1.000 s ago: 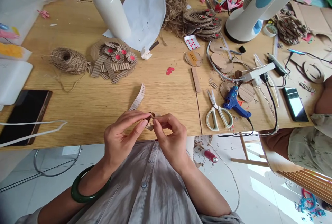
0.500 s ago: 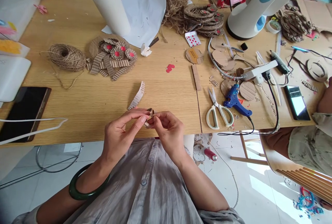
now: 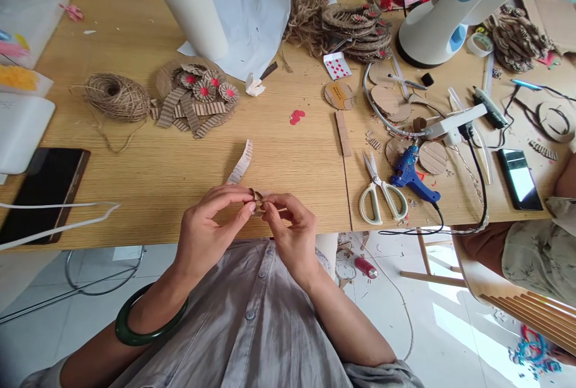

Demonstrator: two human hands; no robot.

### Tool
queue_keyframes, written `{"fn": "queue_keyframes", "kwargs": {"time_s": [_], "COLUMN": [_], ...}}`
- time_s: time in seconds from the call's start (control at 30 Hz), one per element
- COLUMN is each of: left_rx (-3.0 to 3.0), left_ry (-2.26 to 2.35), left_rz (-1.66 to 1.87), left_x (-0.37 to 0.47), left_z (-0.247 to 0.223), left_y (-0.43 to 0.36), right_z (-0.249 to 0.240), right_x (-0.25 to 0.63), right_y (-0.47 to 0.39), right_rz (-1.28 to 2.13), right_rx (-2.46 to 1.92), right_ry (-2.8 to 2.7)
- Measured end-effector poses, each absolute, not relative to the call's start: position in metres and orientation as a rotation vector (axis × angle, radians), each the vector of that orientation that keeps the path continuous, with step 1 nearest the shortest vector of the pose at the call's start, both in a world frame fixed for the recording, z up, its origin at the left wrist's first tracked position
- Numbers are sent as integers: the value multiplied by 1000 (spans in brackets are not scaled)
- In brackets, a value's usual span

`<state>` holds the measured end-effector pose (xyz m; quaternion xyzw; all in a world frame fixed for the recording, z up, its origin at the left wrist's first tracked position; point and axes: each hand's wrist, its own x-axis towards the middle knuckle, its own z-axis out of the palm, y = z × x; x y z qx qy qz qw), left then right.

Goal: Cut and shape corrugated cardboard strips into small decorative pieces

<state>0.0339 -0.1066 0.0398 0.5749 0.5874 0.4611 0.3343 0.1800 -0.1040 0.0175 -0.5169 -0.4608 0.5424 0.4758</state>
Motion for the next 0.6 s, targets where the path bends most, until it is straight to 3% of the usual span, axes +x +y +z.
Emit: {"fn": "queue_keyframes", "kwargs": {"time_s": [0.13,0.3,0.6], "left_rx": [1427,1194,817], "left_ry": [1518,1286,1090], "left_rz": [1247,1047,948], "left_x": [31,25,30], "left_z": [44,43,31], "left_y": [-106,-104,-104], "right_z": [24,35,30], "right_x": [185,205,209], "right_y": [-100,-81,-66], "right_rz": [1271,1165,1535], "right_rx": [-1184,-1095,-1034], "right_ry": [-1253,-1517,-1417]}}
